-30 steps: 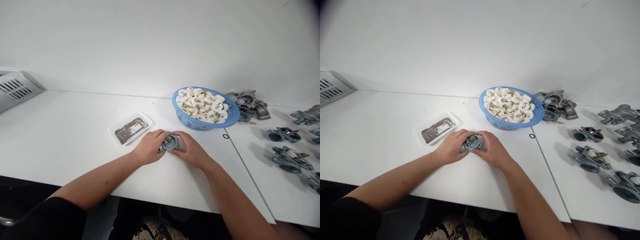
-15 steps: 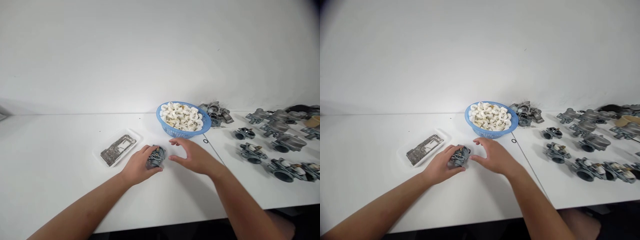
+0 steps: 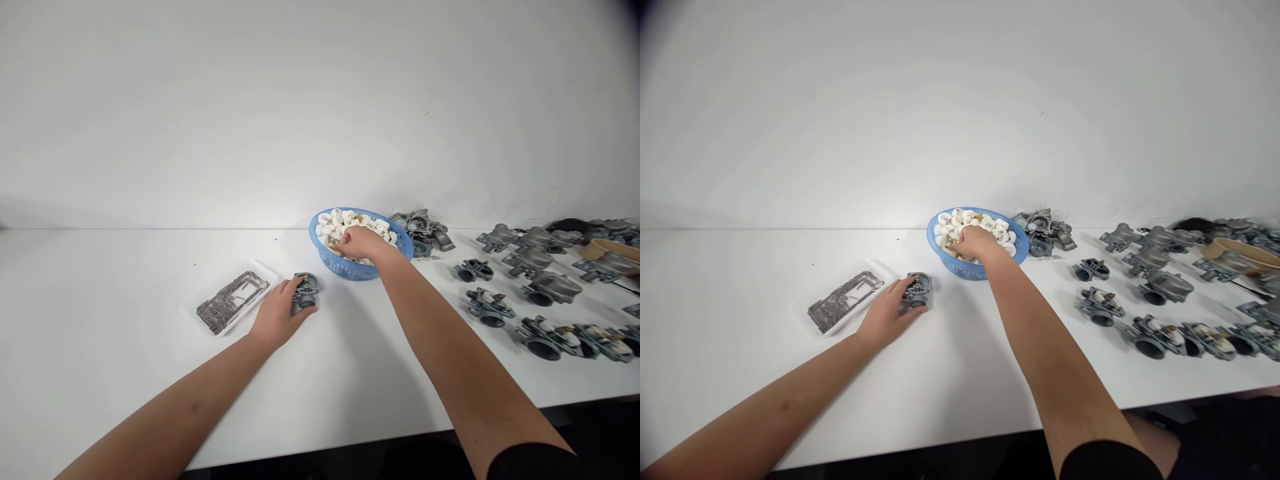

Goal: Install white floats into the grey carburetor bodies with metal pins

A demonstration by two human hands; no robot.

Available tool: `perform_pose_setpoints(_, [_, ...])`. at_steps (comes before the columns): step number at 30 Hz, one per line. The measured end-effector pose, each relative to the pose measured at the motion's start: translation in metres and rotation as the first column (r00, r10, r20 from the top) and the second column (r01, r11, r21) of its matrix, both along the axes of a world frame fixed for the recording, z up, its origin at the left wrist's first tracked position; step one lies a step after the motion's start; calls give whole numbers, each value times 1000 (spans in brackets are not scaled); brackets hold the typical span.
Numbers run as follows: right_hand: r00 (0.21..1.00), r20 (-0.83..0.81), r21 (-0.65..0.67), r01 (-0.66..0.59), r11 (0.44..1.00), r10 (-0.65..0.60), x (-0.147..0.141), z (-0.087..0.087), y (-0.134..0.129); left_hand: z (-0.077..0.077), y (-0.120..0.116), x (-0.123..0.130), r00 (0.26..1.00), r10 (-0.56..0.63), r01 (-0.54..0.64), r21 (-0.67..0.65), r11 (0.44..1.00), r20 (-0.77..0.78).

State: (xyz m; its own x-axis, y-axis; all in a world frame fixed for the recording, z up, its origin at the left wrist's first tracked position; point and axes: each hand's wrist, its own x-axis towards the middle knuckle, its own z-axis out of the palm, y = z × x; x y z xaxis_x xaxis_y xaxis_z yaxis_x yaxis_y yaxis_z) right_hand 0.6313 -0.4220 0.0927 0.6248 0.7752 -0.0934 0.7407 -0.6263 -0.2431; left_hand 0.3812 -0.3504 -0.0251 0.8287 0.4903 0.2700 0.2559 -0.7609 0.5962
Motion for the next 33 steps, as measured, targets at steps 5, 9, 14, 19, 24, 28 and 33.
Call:
perform_pose_setpoints(5, [999, 15, -13, -37, 999, 37, -3, -3, -5, -8, -1, 4, 999, -22, 20, 45, 999, 35])
perform_pose_setpoints(9, [995, 90, 73, -53, 996, 46, -16, 18, -20, -10, 2, 4, 999, -6, 6, 2, 1000, 51])
perform_pose_setpoints(14, [972, 228, 209, -100, 973, 51, -34, 37, -39, -3, 3, 0, 996, -12, 15, -38, 999, 84])
perform_pose_setpoints(19, [982, 170, 324, -131, 937, 79, -50, 21, -49, 3, 3, -6, 997, -22, 32, -134, 990, 73])
perform_pose_setpoints(24, [915, 40, 605, -341, 719, 401, -87, -1, -53, 5, 5, -9, 994, -69, 98, -370, 924, 90])
perform_pose_setpoints(28, [807, 325, 576, -583, 573, 493, -101, -19, -55, 4, 6, -10, 985, -119, 167, -521, 837, 125])
perform_pose_setpoints(33, [782, 484, 619, -623, 477, 393, -91, -52, -63, 2, 3, -11, 937, -281, 350, -561, 750, 210])
